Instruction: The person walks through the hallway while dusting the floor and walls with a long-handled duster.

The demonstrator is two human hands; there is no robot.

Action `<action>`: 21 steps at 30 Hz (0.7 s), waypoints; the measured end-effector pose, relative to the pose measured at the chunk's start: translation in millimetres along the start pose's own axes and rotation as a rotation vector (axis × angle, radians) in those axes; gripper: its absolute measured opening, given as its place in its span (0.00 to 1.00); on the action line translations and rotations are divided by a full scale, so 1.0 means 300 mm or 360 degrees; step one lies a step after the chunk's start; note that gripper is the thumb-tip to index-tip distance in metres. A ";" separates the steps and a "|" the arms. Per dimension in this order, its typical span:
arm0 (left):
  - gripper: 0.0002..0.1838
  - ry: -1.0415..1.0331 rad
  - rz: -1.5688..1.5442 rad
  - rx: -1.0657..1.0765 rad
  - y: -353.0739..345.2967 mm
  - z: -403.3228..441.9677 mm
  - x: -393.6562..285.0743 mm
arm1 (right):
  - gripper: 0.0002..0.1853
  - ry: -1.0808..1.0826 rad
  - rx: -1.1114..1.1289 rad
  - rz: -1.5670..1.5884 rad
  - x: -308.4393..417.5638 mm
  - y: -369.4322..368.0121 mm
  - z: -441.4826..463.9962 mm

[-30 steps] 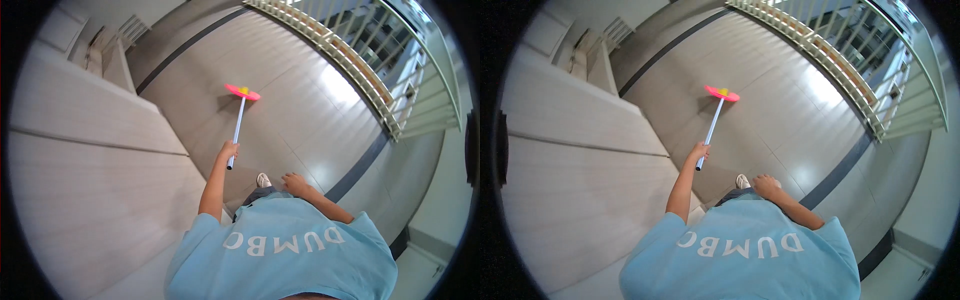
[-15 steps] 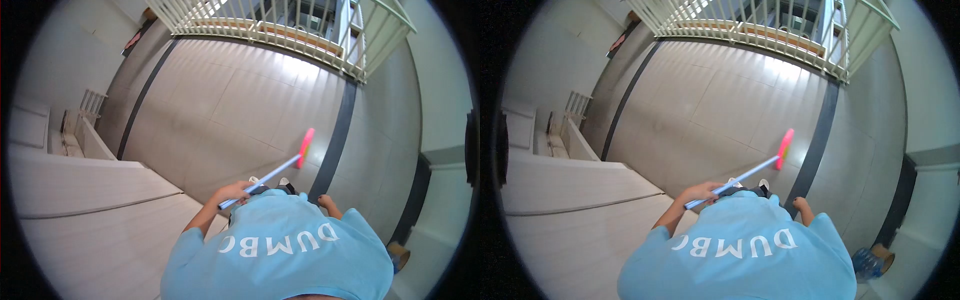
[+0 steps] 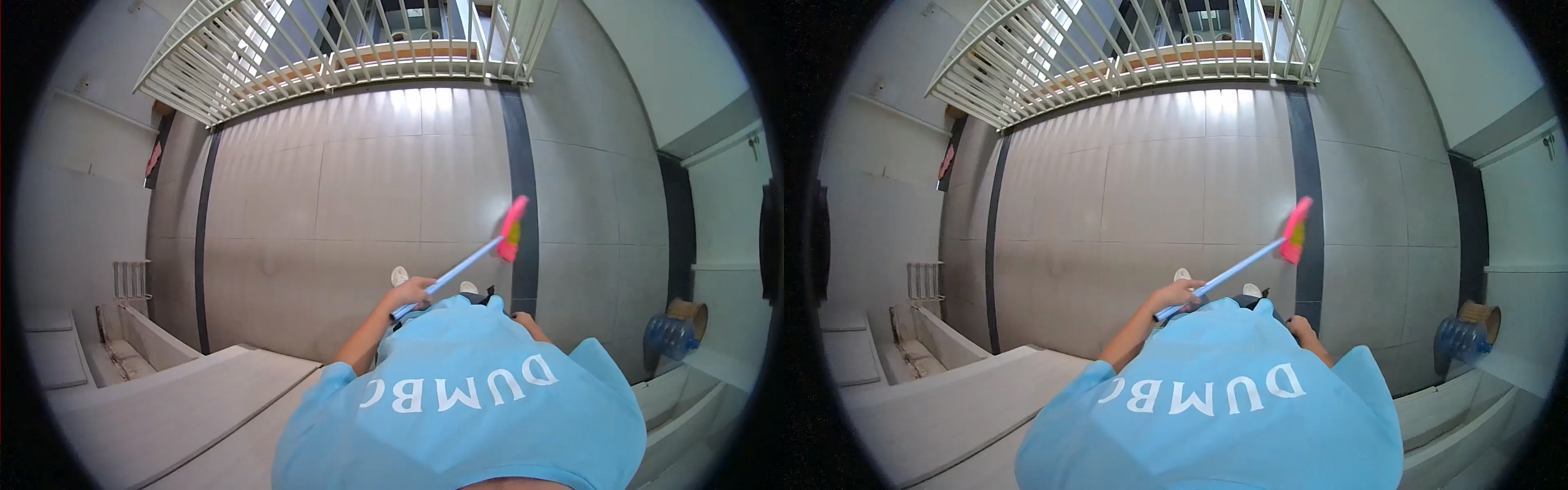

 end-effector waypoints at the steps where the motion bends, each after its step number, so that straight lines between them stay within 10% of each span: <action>1: 0.32 -0.0006 0.0028 -0.0109 0.074 -0.052 0.059 | 0.17 -0.0092 0.0043 -0.0016 0.028 -0.013 -0.011; 9: 0.32 0.0330 -0.0562 -0.0904 0.623 -0.655 0.370 | 0.16 0.0291 -0.0200 0.0111 0.586 0.017 0.201; 21: 0.25 0.0322 0.0812 -0.1552 0.860 -0.633 0.166 | 0.16 0.0389 -0.0515 0.0860 0.897 -0.006 0.280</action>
Point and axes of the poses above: each hand's wrist, its own z-axis towards the middle knuckle, its own y-axis out of the back of the hand, x = y × z, the point moved 4 cm from there along z, towards the middle knuckle
